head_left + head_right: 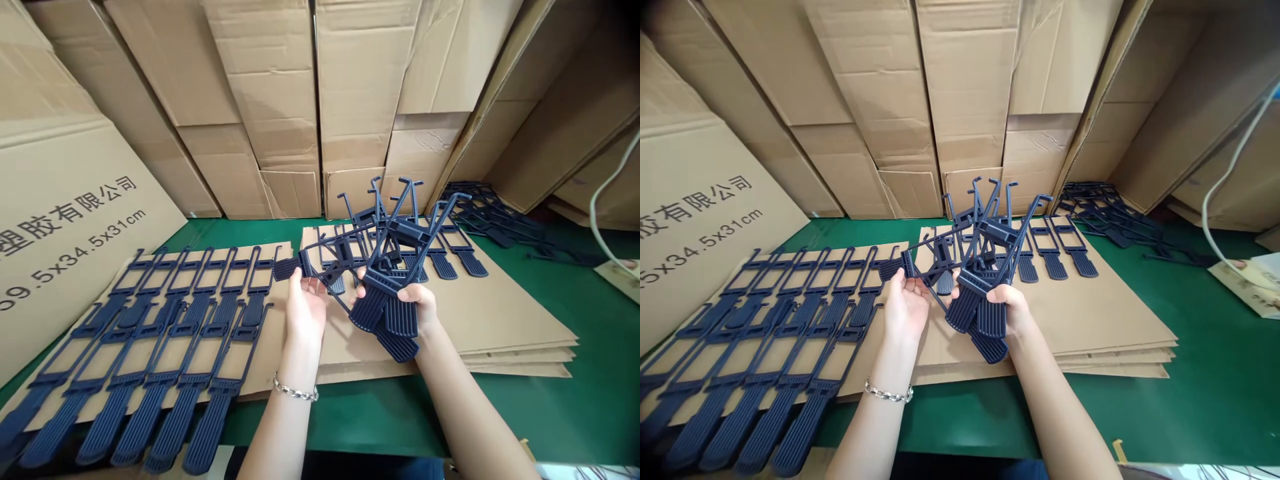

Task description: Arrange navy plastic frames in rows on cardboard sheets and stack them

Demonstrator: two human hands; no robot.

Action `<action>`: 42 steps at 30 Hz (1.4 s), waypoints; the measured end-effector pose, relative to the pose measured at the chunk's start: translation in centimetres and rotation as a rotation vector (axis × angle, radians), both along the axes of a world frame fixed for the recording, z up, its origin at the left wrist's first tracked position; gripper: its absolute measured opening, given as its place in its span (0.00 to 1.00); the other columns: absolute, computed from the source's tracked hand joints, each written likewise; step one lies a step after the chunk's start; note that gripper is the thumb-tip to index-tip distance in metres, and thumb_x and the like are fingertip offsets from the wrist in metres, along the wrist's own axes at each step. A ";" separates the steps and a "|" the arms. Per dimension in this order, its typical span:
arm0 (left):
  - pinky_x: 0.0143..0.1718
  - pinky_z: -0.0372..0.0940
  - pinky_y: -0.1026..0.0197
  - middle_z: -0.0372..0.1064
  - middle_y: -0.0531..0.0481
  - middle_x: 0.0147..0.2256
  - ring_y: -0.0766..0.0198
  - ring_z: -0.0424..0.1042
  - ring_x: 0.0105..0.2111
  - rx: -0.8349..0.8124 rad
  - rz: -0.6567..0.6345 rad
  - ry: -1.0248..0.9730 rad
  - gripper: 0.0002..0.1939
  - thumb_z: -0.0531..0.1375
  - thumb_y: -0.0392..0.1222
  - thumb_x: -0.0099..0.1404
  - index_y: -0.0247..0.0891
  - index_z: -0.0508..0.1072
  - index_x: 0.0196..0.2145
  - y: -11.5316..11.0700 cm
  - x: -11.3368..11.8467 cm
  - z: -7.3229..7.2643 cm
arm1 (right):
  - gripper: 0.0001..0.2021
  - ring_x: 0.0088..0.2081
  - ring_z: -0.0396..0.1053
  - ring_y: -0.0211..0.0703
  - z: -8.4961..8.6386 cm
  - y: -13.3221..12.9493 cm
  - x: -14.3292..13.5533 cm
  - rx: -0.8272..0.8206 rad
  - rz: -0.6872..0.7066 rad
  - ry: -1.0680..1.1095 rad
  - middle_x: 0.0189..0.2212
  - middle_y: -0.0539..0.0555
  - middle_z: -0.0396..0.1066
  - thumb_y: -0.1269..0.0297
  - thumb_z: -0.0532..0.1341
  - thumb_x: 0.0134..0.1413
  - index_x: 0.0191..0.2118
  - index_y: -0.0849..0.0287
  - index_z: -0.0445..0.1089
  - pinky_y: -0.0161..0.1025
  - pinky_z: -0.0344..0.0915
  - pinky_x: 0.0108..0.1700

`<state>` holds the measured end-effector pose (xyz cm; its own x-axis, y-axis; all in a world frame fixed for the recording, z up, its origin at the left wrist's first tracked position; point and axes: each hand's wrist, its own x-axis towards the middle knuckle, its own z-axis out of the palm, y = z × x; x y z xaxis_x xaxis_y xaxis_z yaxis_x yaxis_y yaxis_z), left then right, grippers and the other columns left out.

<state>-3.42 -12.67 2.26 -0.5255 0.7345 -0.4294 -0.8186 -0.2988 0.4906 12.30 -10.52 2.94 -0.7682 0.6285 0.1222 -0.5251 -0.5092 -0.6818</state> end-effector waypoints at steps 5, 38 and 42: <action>0.16 0.53 0.72 0.54 0.61 0.17 0.77 0.55 0.15 0.082 0.044 -0.022 0.12 0.57 0.39 0.63 0.36 0.61 0.23 -0.7 -0.7 0.8 | 0.25 0.41 0.67 0.49 -0.8 0.2 0.1 -0.048 0.025 0.090 0.34 0.55 0.66 0.61 0.55 0.36 0.46 0.61 0.63 0.49 0.63 0.48; 0.35 0.67 0.67 0.73 0.49 0.34 0.66 0.72 0.33 0.159 -0.331 0.656 0.11 0.66 0.38 0.52 0.44 0.75 0.35 -4.5 -1.7 -0.1 | 0.29 0.44 0.67 0.60 -0.9 -0.5 -0.4 -0.145 -0.420 -0.121 0.36 0.62 0.70 0.61 0.56 0.37 0.50 0.63 0.66 0.59 0.62 0.48; 0.46 0.64 0.68 0.70 0.48 0.44 0.63 0.69 0.45 0.016 -0.261 0.847 0.11 0.63 0.39 0.56 0.44 0.77 0.38 -4.6 -2.2 -0.3 | 0.29 0.44 0.67 0.60 -0.8 -0.7 -0.8 -0.174 -0.414 -0.153 0.35 0.62 0.71 0.61 0.57 0.36 0.50 0.64 0.66 0.60 0.62 0.48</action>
